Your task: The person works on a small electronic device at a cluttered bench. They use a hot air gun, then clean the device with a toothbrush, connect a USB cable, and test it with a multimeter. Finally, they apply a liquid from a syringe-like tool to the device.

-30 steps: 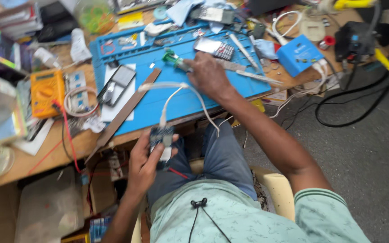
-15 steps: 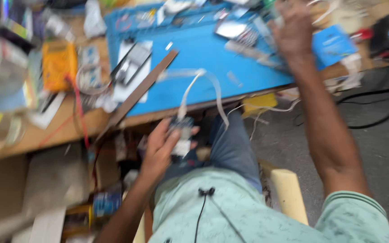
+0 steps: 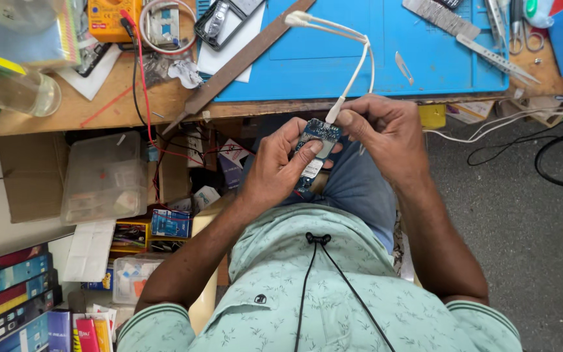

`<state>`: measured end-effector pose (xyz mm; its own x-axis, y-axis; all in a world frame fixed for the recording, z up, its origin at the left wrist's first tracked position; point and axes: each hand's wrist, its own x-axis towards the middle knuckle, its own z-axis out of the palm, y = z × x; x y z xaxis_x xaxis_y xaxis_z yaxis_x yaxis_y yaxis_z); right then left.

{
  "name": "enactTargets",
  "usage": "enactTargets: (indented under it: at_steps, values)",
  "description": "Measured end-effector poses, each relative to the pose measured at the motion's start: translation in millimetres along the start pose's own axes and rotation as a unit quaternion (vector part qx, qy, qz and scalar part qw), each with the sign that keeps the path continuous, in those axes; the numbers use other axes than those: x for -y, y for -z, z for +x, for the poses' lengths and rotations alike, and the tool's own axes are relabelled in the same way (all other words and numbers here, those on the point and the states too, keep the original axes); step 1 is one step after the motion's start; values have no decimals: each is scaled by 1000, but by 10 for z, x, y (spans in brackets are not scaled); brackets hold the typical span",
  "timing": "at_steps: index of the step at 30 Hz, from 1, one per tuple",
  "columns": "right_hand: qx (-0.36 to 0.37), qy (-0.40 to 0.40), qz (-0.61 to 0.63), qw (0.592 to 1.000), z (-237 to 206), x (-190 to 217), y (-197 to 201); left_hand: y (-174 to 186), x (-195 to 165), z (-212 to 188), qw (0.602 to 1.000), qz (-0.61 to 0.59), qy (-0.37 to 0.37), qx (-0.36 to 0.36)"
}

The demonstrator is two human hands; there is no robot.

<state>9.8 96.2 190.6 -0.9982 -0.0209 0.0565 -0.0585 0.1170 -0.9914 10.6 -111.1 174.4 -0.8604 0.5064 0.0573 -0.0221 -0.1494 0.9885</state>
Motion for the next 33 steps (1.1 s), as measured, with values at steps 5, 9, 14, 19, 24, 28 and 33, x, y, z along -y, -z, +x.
enactTargets:
  at_steps: [5, 9, 14, 19, 24, 28, 33]
  values:
    - [8, -15, 33, 999, -39, -134, 3, -14, -85, -10, 1000, 14, 24, 7]
    - [-8, 7, 8, 1000, -80, -125, -83, -17, -157, -22, 996, 34, 79, -4]
    - [-217, 121, 177, 952, 6, 432, 188, -59, -100, -181, 981, 179, 53, 59]
    - [-191, 175, 43, 965, -586, 803, 1032, 269, -109, -367, 994, 55, 91, -41]
    - [95, -288, -288, 908, -1373, 249, 1205, 614, -78, -226, 981, -91, 1, -174]
    - [114, -388, -370, 836, -1514, -49, 1287, 559, 59, 158, 980, -132, 20, -146]
    - [-220, -223, -391, 865, -1507, -87, 1694, 375, 83, 591, 976, -178, 51, -112]
